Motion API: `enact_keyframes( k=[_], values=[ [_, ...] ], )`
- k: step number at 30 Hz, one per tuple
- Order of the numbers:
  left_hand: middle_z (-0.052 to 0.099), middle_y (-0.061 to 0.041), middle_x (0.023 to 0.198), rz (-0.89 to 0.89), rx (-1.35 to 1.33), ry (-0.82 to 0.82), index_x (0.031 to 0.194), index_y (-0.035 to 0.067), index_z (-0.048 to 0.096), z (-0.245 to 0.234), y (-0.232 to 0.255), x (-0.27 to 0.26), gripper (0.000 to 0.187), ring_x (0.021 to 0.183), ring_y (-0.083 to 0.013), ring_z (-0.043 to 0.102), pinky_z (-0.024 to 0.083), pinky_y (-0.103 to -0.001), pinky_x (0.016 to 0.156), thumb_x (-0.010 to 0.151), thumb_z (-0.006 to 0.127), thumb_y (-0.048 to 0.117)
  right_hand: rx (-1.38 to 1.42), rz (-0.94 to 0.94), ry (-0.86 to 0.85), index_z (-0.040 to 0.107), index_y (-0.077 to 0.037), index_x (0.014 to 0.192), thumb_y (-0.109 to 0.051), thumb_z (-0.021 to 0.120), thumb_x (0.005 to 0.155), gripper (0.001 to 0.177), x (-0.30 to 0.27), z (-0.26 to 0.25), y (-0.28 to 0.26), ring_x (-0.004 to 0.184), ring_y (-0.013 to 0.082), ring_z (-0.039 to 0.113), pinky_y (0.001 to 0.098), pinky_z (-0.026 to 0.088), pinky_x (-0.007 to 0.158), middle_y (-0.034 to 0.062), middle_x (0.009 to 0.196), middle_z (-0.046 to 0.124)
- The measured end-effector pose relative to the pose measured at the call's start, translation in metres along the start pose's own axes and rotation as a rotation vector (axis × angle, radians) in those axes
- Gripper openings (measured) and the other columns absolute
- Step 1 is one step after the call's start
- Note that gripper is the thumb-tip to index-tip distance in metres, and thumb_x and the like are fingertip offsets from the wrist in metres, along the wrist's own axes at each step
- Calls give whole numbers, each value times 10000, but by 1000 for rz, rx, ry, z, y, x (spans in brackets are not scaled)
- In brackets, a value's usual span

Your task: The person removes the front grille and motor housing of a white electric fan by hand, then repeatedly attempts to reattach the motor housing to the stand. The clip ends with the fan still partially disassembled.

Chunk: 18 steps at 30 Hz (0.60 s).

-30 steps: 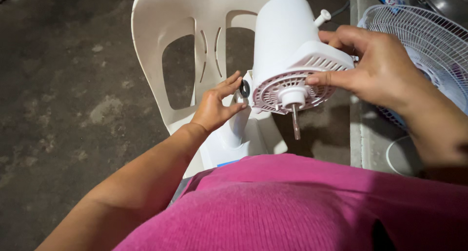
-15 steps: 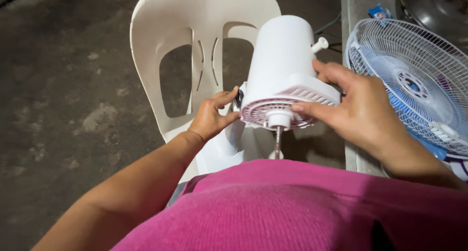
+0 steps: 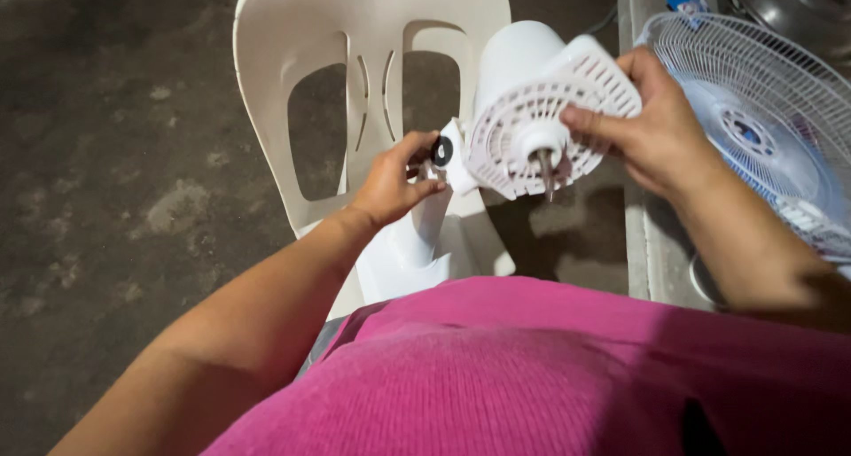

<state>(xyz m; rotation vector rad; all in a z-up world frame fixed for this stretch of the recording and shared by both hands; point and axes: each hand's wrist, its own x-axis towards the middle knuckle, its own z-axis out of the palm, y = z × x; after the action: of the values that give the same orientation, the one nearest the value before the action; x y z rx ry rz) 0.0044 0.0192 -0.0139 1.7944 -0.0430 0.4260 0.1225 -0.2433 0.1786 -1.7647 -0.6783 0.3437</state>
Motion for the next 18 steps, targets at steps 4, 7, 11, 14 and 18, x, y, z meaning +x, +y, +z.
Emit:
enact_keyframes(
  k=[4, 7, 11, 14, 18],
  values=[
    [690, -108, 1215, -95, -87, -71, 1392, 86, 528, -3, -10, 7, 719, 1166, -230, 649, 543, -363, 946, 743, 838, 77, 149, 114, 61, 500, -40, 1154, -14, 792, 898, 389, 14, -12, 12, 971, 221, 745, 388, 663, 841, 128, 1083, 692],
    [748, -76, 1133, -121, -342, -76, 1350, 55, 668, -7, -18, 20, 431, 1082, -177, 681, 528, -304, 974, 941, 778, 137, 184, 202, 116, 508, -46, 1147, -13, 777, 869, 388, 17, -16, 19, 974, 226, 754, 417, 675, 840, 122, 1084, 694],
    [700, -46, 925, -346, -454, 11, 1188, 3, 776, -5, -25, 30, 294, 800, -136, 558, 463, -292, 706, 984, 745, 213, 220, 124, 91, 495, -29, 1163, -6, 784, 896, 394, -1, -18, 27, 1022, 236, 745, 418, 665, 906, 137, 1120, 682],
    [720, -40, 908, -353, -400, -9, 1146, 11, 719, -3, -28, 36, 281, 790, -123, 601, 479, -275, 690, 922, 766, 175, 155, 9, 103, 502, -14, 1154, -23, 809, 905, 395, -21, -11, 22, 1027, 235, 732, 410, 652, 913, 153, 1137, 670],
    [730, -13, 1035, -340, -407, -215, 1199, 60, 647, -12, -40, 43, 297, 962, -105, 667, 548, -270, 850, 956, 699, 221, -226, -92, 196, 540, 1, 1117, -82, 864, 878, 411, -54, 15, 0, 1003, 218, 712, 359, 630, 871, 162, 1119, 686]
  ],
)
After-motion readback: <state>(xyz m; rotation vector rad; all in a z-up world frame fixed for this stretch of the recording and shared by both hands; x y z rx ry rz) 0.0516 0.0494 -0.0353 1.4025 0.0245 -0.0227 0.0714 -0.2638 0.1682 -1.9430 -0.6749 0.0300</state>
